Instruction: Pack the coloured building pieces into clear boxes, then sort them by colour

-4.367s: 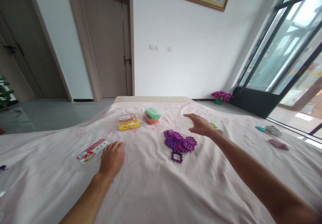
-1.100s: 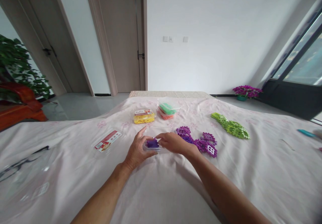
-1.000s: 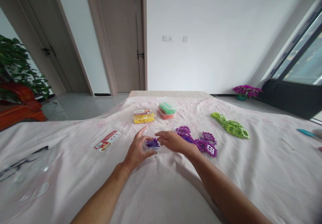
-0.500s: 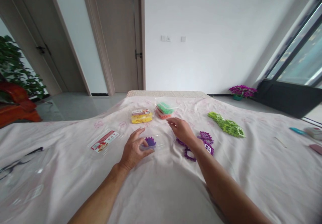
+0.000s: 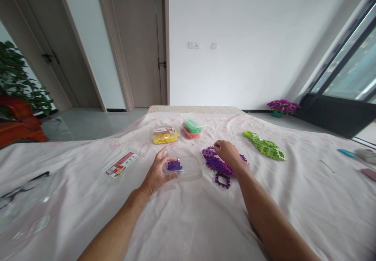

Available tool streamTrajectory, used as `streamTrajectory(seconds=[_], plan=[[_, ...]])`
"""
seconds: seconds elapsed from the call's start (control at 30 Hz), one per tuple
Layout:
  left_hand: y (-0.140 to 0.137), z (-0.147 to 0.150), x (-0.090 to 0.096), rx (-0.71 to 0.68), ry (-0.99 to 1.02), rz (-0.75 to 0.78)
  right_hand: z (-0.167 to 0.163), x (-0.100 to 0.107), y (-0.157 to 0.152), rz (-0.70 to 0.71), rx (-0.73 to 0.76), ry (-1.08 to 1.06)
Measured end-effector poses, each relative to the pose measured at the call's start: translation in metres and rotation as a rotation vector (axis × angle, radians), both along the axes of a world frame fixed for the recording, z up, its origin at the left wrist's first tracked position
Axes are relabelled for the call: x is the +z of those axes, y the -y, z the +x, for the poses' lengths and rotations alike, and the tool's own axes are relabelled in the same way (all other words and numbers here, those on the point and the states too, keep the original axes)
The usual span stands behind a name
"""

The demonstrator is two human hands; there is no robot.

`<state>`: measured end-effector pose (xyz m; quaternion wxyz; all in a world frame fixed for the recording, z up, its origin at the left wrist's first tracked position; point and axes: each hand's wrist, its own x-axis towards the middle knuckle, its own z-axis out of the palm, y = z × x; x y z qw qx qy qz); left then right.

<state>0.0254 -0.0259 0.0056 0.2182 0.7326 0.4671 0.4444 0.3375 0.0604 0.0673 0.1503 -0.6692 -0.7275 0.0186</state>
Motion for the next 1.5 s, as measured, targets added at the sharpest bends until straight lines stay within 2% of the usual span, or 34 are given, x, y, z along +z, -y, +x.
streamTrajectory(seconds=[0.07,0.17,0.27,0.37,0.47,0.53,0.63,0.77,0.97,1.13,1.33,1.5], plan=[[-0.001,-0.001,-0.002,-0.012,0.033,-0.032,0.0,0.005,-0.001,0.098,-0.04,-0.108],[-0.003,-0.001,-0.003,-0.012,0.062,-0.032,-0.007,0.013,0.001,0.158,-0.022,-0.443],[-0.003,0.0,-0.003,-0.005,0.059,-0.03,-0.027,0.016,0.011,0.066,0.128,-0.753],[-0.001,0.001,-0.001,0.014,0.033,-0.029,-0.052,0.014,0.023,-0.052,0.277,-0.918],[0.0,0.001,0.001,0.015,0.016,-0.031,-0.066,0.011,0.029,-0.102,0.328,-0.772],[0.0,0.001,0.001,0.014,0.009,-0.029,-0.066,0.01,0.03,-0.038,0.284,-0.552],[-0.001,0.0,0.0,0.017,0.003,-0.019,-0.055,0.013,0.027,0.054,0.173,-0.338],[-0.002,0.0,-0.002,0.023,0.005,-0.014,-0.031,0.019,0.02,0.03,0.091,-0.2],[-0.002,-0.004,0.0,0.063,-0.031,0.029,-0.003,0.024,0.016,-0.206,0.162,-0.038],[-0.002,-0.005,0.003,0.071,-0.05,0.037,-0.001,0.022,0.018,-0.331,0.214,0.138],[-0.003,-0.005,0.0,0.057,-0.052,0.024,0.0,0.021,0.016,-0.384,0.251,0.166],[-0.001,-0.005,0.0,0.05,-0.054,0.026,0.004,0.02,0.016,-0.353,0.282,0.135]])
